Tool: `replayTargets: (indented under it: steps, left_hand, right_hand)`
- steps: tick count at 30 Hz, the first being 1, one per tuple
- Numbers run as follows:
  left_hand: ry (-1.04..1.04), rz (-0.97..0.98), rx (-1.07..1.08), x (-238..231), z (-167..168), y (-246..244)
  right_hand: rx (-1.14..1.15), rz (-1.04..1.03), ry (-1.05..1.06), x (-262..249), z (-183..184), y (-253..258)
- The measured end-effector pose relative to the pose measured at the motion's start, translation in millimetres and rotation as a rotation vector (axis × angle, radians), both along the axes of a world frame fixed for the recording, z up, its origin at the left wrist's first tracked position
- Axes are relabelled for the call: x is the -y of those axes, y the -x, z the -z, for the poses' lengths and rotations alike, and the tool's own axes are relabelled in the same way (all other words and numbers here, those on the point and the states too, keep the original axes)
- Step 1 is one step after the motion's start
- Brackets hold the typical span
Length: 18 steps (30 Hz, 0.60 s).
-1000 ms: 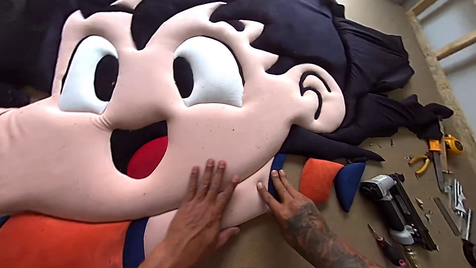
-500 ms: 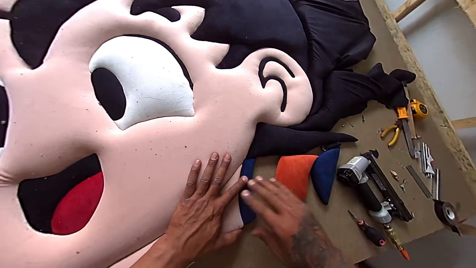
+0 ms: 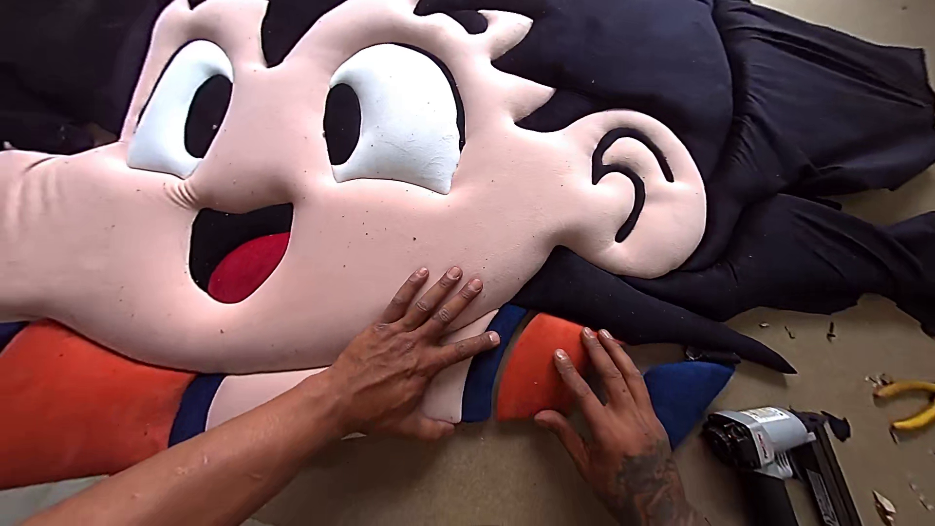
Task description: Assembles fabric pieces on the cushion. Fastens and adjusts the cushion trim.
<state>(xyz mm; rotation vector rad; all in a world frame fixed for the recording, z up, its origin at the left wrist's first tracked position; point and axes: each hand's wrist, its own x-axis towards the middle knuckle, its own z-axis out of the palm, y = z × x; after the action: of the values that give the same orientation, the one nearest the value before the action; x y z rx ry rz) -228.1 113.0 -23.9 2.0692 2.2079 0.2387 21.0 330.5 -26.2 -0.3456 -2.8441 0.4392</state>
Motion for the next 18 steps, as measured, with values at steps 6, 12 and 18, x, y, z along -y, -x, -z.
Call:
replayTargets:
  steps: [6,12,18]
  left_hand:
    - [0.016,0.007,-0.011,0,-1,0]
    - [0.066,-0.027,0.009,-1,-4,-4]
    - [0.089,-0.182,0.057,-21,-8,-39]
  right_hand:
    - [0.003,-0.045,-0.001,2,-1,8]
    - [0.036,-0.049,-0.044,3,-1,13]
    - [0.049,-0.051,-0.09,5,1,11]
